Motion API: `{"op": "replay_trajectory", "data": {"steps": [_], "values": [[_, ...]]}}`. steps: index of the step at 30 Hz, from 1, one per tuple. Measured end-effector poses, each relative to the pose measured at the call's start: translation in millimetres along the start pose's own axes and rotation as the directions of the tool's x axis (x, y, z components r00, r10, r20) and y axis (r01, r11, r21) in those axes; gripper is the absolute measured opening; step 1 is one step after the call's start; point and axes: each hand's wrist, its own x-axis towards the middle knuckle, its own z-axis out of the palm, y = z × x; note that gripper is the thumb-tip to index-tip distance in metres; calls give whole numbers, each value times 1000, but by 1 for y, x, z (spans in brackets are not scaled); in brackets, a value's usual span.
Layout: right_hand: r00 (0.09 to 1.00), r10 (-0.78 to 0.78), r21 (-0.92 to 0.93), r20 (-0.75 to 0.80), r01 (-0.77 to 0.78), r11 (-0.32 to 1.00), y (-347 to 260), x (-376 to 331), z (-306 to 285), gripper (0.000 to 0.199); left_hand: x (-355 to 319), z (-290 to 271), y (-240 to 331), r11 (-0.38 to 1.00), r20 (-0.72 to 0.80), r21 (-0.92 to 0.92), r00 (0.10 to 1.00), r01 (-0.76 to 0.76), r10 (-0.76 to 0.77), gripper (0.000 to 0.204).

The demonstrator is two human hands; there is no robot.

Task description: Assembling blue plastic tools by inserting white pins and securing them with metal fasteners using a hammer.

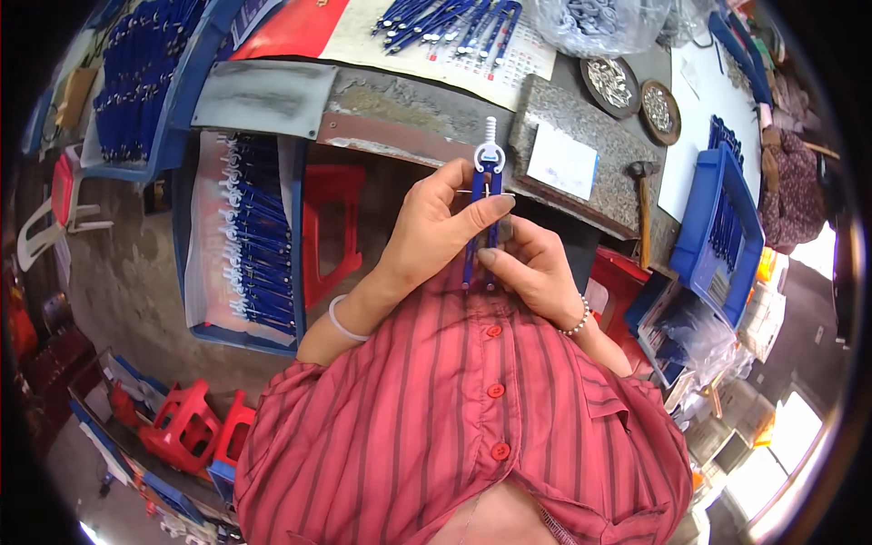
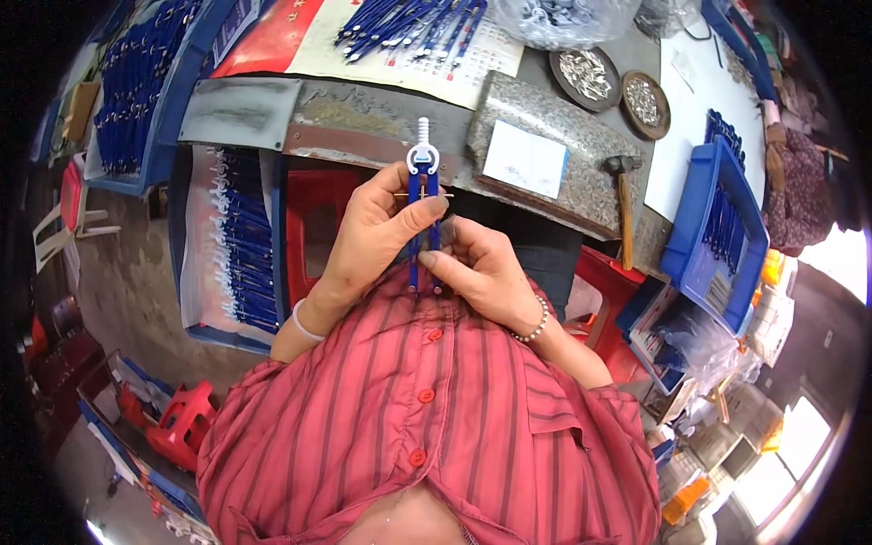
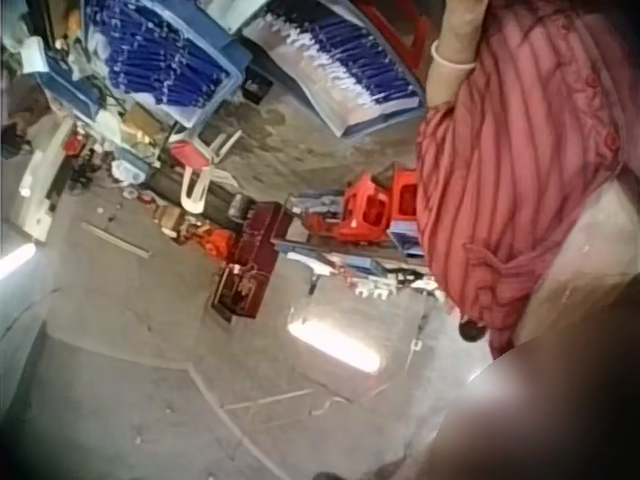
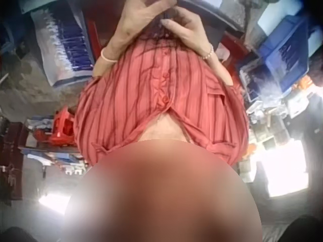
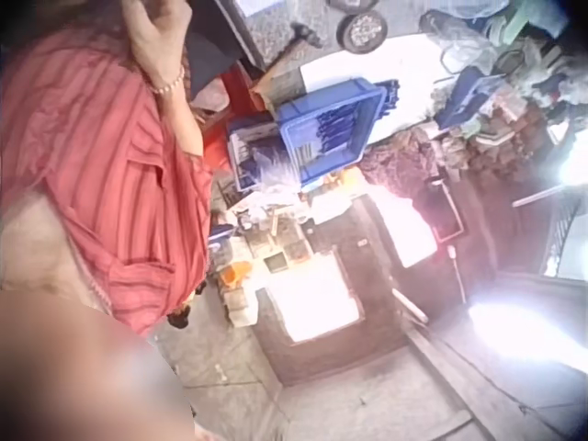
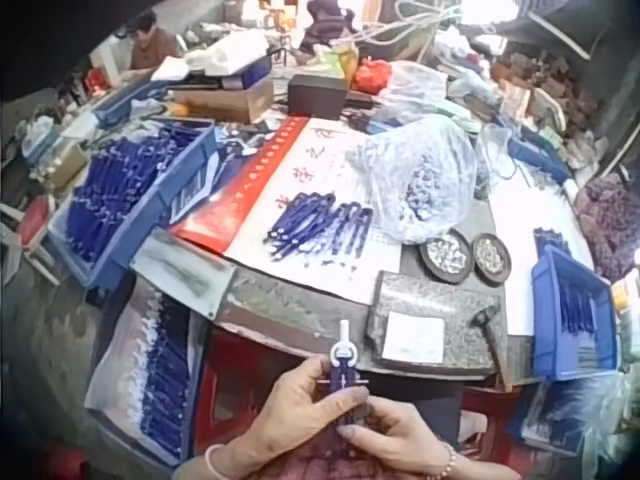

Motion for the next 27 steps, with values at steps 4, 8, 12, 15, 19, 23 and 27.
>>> {"op": "replay_trajectory", "data": {"steps": [4, 8, 12, 15, 19, 23, 27], "values": [[999, 29, -79, 20, -27, 997, 5, 1, 3, 15, -5, -14, -7, 997, -13, 79, 1000, 9, -8, 20], [998, 13, -194, 66, 1, 981, 13, 1, 3, 15, -7, -25, -5, 988, 14, 155, 1000, 14, -16, 25], [999, 26, -74, -25, -28, 997, -2, 3, 18, 12, -11, -15, 5, 992, -2, 117, 999, -38, 39, 19], [997, 77, -38, -16, -78, 996, 3, 3, 12, 13, -15, -16, 2, 1000, 11, 14, 1000, -5, 4, 22], [989, 145, 34, 4, -145, 989, -1, 6, 10, 15, -23, -24, -3, 995, 57, -74, 996, 74, -70, 36], [985, 172, 55, 4, -172, 983, -2, 9, 12, 15, -34, -33, -3, 979, 73, -131, 986, 158, -149, 30], [989, 149, 17, -6, -149, 989, 6, 13, 17, 17, -38, -40, 1, 968, 63, -177, 984, 177, -169, 28]]}}
